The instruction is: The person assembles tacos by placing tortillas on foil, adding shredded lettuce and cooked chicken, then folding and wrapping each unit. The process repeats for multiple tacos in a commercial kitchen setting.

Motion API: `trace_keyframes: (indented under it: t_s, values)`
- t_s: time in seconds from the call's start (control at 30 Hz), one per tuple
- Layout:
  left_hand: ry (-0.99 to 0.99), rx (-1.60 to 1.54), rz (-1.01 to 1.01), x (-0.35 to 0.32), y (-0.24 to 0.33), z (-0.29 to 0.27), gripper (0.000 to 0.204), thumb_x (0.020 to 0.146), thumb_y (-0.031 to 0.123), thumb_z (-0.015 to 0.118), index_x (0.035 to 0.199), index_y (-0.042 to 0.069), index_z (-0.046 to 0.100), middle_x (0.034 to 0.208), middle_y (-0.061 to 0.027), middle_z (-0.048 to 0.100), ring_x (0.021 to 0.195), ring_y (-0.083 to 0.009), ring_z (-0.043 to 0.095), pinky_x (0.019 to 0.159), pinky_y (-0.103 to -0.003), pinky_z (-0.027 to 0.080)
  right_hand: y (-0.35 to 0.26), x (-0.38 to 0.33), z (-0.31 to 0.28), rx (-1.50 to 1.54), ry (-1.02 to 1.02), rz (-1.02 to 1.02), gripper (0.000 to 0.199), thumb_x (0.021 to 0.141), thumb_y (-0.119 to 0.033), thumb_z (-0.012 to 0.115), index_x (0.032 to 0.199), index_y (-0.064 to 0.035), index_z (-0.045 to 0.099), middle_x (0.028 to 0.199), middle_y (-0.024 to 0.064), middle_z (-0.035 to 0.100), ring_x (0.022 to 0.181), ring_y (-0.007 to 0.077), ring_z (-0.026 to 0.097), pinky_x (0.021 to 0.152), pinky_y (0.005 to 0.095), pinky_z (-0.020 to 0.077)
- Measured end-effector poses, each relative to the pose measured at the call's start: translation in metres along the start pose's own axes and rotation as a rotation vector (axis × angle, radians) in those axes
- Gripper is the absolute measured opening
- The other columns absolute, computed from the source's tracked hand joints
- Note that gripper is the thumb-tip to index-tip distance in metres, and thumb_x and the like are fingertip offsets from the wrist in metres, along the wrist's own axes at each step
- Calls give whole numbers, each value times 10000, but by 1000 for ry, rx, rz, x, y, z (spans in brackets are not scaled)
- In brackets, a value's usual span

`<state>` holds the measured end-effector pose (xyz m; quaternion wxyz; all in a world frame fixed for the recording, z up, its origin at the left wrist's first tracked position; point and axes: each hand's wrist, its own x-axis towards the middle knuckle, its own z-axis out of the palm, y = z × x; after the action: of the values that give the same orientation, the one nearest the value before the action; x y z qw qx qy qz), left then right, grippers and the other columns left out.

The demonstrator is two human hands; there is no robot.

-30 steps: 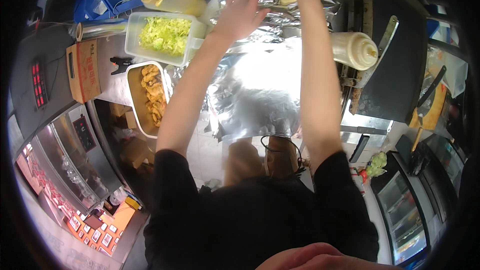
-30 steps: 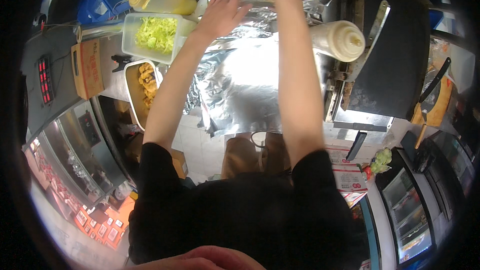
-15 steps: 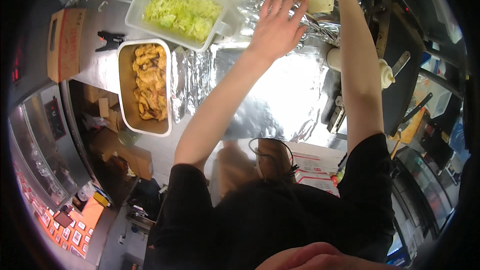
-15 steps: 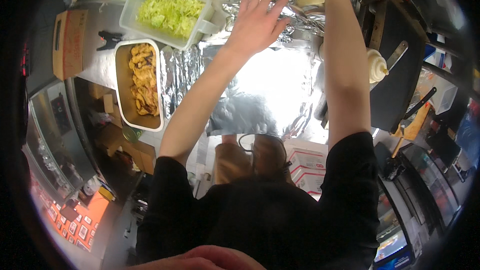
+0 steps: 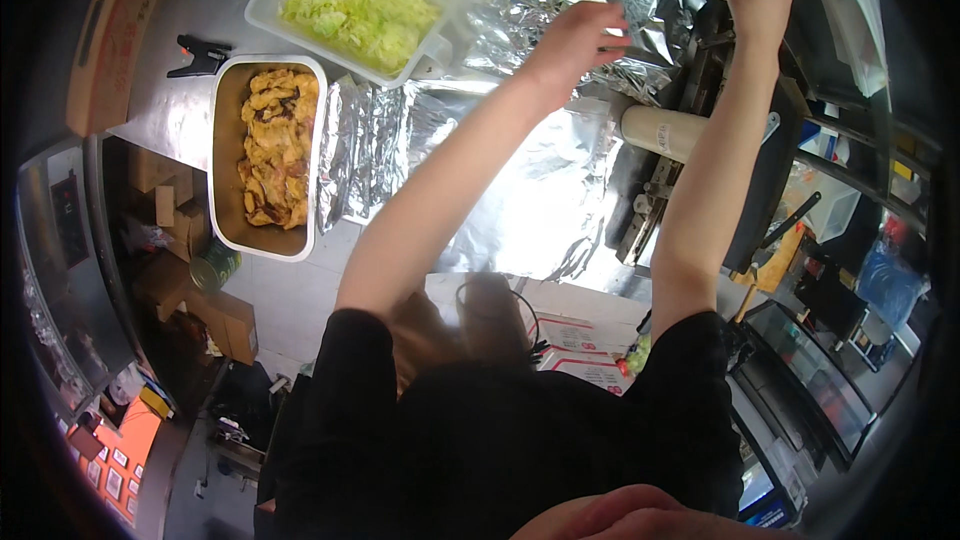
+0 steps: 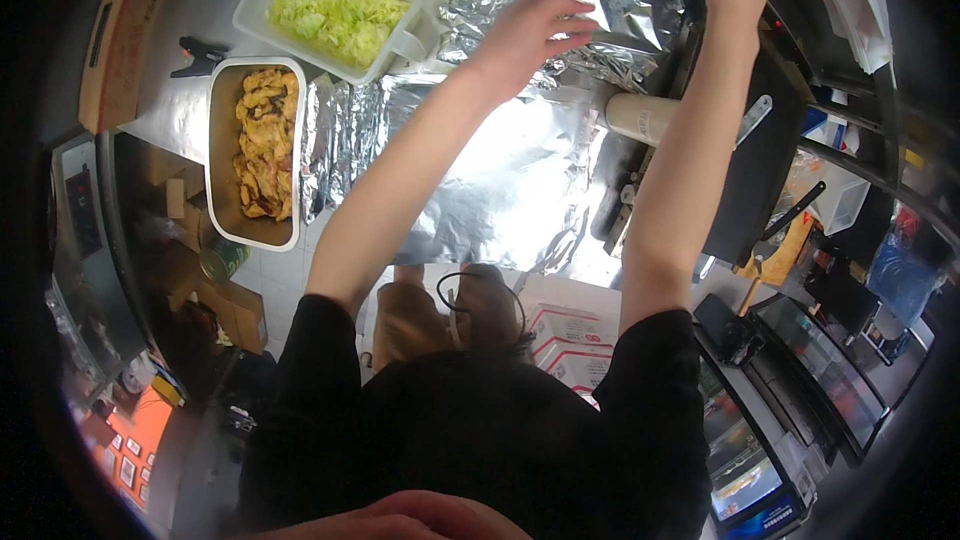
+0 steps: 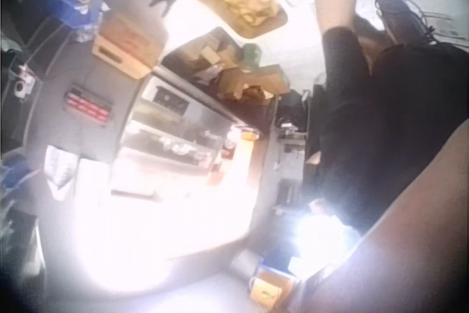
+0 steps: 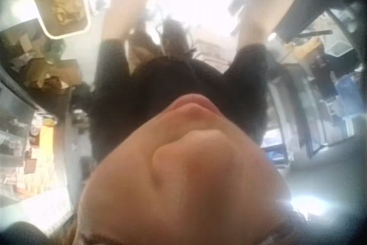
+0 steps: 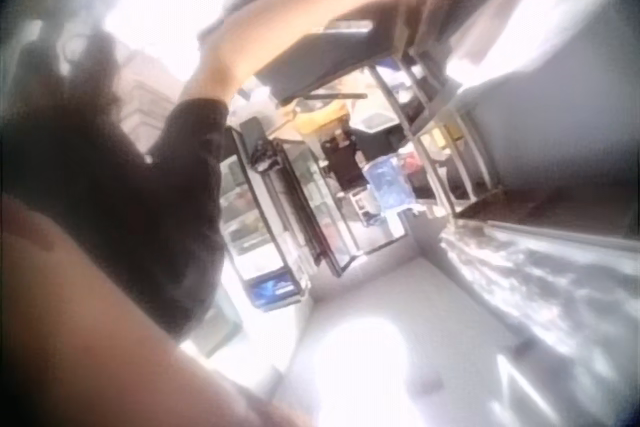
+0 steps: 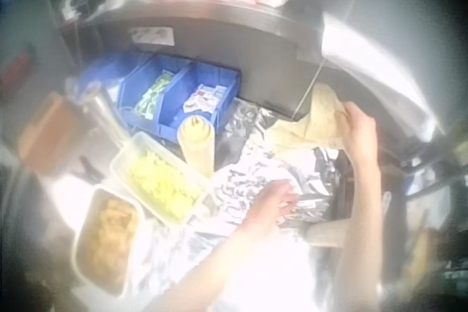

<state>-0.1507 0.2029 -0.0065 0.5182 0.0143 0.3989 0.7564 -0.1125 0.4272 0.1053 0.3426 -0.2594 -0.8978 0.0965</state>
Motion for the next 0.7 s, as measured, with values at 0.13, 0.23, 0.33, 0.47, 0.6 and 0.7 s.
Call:
trace_keyframes:
  t_s: [0.13, 0.23, 0.33, 0.47, 0.6, 0.7]
  values:
    - [-52, -194, 53, 16, 0, 17, 839, 1079, 514, 706, 1653, 14, 352, 1672, -193, 394, 1528, -325, 458, 1255, -459, 450, -5, -9, -14, 124, 148, -51, 247, 1039, -212, 727, 1233, -61, 752, 977, 158, 788, 916, 267, 762, 863, 368, 585]
    - [-196, -219, 62, 35, -9, 24, 1027, 1039, 591, 737, 1730, 31, 225, 1788, -167, 240, 1657, -356, 250, 1335, -471, 337, 1, -25, -13, 273, 302, 59, 417, 1047, -319, 787, 1302, 6, 728, 1122, 100, 821, 1076, 186, 772, 982, 330, 578]
    - [-272, -326, 48, 57, -32, 28, 1065, 1052, 645, 679, 1774, 96, 122, 1842, -145, 139, 1686, -381, 193, 1345, -530, 313, 9, -26, -9, 256, 423, 66, 442, 1037, -317, 792, 1307, 23, 711, 1187, 124, 802, 1104, 204, 755, 989, 341, 578]
    - [-317, -607, 49, 119, -45, 40, 851, 1086, 587, 575, 1728, 198, 174, 1739, -118, 234, 1543, -378, 317, 1246, -590, 381, 5, -6, -14, 285, 412, 21, 463, 1039, -337, 782, 1307, 31, 701, 1217, 147, 783, 1098, 219, 745, 989, 352, 580]
    - [-269, -761, 71, 168, -45, 53, 657, 1062, 420, 635, 1614, 169, 381, 1530, -133, 503, 1289, -362, 563, 1091, -577, 510, -18, 1, -35, 208, 346, -84, 440, 1065, -346, 751, 1300, 23, 707, 1183, 149, 786, 1065, 220, 750, 982, 343, 582]
    - [-141, -439, 98, 177, -34, 56, 1006, 1092, 658, 572, 1793, 255, -27, 1837, -148, 185, 1679, -379, 245, 1320, -652, 320, -35, -14, -45, 217, 303, -157, 380, 1081, -272, 747, 1300, 32, 690, 1205, 137, 770, 1073, 191, 736, 977, 323, 583]
